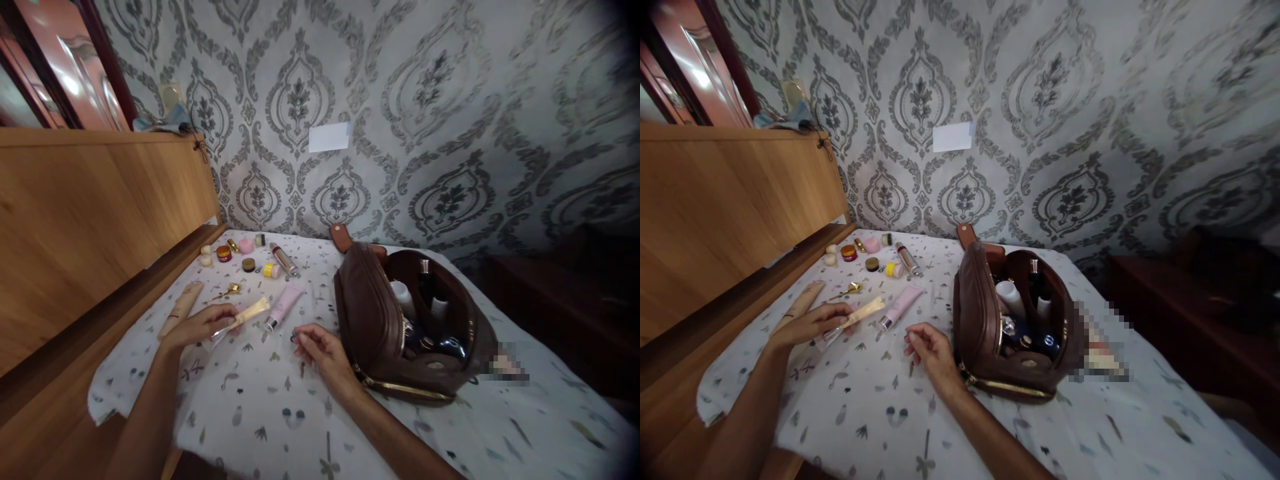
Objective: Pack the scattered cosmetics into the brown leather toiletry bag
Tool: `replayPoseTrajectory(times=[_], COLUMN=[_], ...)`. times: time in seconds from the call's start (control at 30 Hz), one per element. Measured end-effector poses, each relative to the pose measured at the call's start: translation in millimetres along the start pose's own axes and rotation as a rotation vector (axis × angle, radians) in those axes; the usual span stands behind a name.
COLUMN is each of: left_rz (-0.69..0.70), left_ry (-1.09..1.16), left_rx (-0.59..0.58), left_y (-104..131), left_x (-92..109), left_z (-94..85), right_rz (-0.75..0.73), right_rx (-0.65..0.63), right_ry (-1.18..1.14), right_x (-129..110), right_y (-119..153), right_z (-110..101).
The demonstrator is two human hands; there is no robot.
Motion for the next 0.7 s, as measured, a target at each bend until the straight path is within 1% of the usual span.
replayPoseTrajectory(times=[0.1, 0.17, 0.3, 0.37, 0.5, 0.57, 0.63, 0.7], left_rz=[0.053, 0.086, 0.105, 0.131, 0.156, 0.172, 0.197, 0.213], left_ry=[0.024, 0.055, 0.177, 0.201, 0.136, 0.064, 0.006, -0.007], left_rx=[0.050, 0.014, -0.175, -0.209, -0.209, -0.188, -0.156, -0.125], left_y=[1, 1, -1, -5, -19, -26, -32, -37], left_x=[6, 14, 36, 49, 64, 67, 69, 67], left_z=[-4.4, -0.1, 29.7, 43.3, 60.6, 62.2, 60.0, 57.4], right_rz=[0.000, -0.002, -0.005, -0.003, -0.006, -0.021, -0.033, -0.030], right_rx=[-0.004, 0.004, 0.009, 0.011, -0.022, -0.044, -0.052, -0.055], right_ry=[0.003, -0.002, -0.005, -0.006, 0.003, 0.021, 0.031, 0.020], right_x=[1, 2, 3, 2, -3, -8, -11, -12], right_y=[0, -1, -1, -1, 0, 2, 3, 3], right_z=[0, -1, -1, -1, 1, 3, 4, 5])
Point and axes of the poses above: each hand's wrist, its own y-axis away from the middle knuckle, its own z-axis out of the palm, x = y × z, the point moved 9 cm from there along -y, towards the middle knuckle, and after that the axes turned 8 degrees about y, right-handed, at the moved point
